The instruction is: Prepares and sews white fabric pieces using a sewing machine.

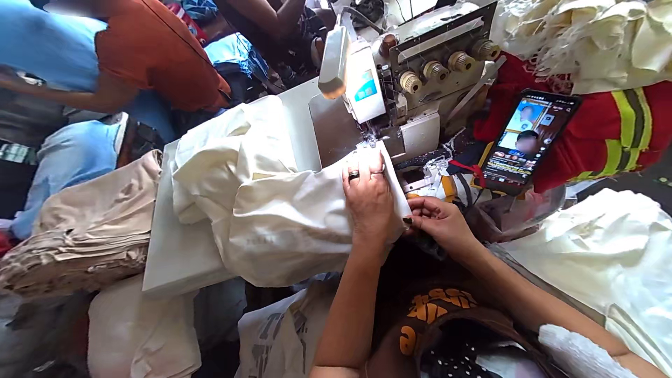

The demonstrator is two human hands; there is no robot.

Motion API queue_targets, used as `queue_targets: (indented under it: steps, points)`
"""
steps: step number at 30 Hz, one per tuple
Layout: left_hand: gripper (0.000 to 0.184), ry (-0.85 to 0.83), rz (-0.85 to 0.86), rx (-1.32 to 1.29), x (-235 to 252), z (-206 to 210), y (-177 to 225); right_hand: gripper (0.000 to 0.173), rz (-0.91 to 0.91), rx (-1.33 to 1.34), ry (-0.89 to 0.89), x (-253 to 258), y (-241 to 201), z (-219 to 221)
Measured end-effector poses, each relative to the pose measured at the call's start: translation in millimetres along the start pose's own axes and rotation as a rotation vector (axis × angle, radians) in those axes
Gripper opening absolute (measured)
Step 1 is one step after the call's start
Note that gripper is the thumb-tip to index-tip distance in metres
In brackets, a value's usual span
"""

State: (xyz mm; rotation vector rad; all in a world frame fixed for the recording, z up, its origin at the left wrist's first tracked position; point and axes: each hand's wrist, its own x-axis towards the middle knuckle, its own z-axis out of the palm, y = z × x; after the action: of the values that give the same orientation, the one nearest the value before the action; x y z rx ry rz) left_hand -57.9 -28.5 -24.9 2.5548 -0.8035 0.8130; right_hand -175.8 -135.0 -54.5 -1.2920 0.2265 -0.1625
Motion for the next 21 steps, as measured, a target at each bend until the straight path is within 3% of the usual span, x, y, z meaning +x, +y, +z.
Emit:
queue_targets:
  steps: [3, 7, 14, 21]
  points:
    - [0.032, -0.040, -0.030, -0.079, 11.2, -1.8, -14.2, 0.039, -0.066, 0.006, 0.020, 9.6, -1.8, 5.5]
    - [0.038, -0.293, -0.097, -0.285, 44.6, -16.4, -41.8, 0.050, -0.186, -0.085, 0.040, 35.3, -12.0, 14.3]
    - [0.043, -0.489, -0.156, -0.168, 122.1, 11.6, -77.7, 0.022, -0.402, -0.444, 0.128, 83.7, -21.7, 23.2]
    - [0.045, -0.383, -0.318, -0.123, 161.4, 49.1, -114.6, 0.025, -0.443, -0.538, 0.167, 89.6, -14.7, 27.0]
